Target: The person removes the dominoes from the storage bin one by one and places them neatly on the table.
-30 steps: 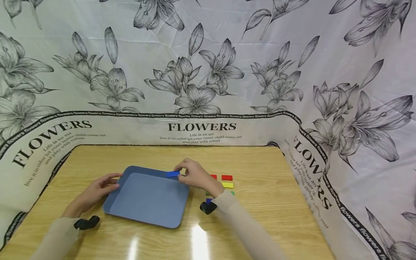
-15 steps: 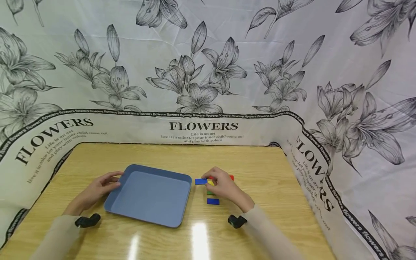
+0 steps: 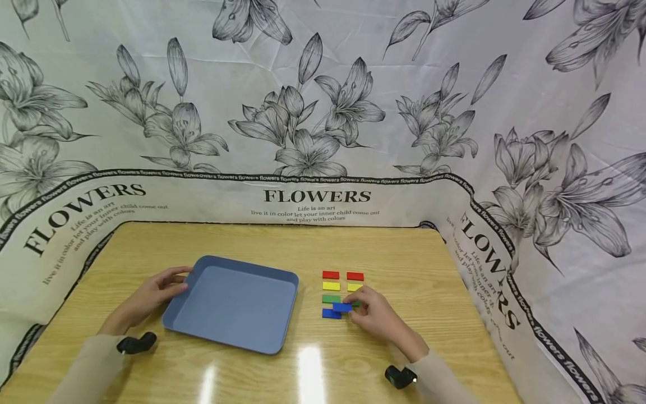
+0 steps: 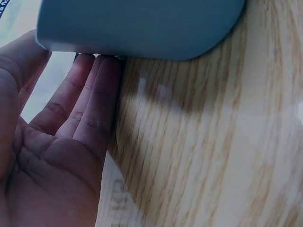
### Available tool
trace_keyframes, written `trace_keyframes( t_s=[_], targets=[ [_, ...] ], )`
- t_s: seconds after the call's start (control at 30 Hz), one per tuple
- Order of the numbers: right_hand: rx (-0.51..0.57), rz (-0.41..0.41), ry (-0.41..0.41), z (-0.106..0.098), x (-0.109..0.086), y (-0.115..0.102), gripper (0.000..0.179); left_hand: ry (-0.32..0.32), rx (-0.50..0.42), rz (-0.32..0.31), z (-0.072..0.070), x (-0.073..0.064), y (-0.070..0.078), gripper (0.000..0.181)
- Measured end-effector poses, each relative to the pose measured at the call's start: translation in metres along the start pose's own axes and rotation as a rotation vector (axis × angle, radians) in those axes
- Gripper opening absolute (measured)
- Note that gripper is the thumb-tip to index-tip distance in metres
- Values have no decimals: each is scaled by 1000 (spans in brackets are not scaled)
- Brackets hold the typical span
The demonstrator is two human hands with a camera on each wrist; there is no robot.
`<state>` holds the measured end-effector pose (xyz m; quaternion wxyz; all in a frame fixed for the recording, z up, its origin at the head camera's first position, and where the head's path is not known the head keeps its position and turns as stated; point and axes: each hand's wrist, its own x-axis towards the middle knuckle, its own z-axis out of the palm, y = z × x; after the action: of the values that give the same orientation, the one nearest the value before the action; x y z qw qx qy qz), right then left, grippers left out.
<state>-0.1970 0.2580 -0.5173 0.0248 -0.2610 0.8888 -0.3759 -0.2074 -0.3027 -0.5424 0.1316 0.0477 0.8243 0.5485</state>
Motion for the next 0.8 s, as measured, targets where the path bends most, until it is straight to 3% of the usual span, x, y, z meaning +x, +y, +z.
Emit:
trace_keyframes(
  t_s=[0.33,0.8],
  targets=[
    [-4,47,57,1,-23,17,23,3,5,4,1,0,2,59],
    [-44,183,45,-1,-27,25,22,-6,-11,28,1,-1,4,59]
  ],
)
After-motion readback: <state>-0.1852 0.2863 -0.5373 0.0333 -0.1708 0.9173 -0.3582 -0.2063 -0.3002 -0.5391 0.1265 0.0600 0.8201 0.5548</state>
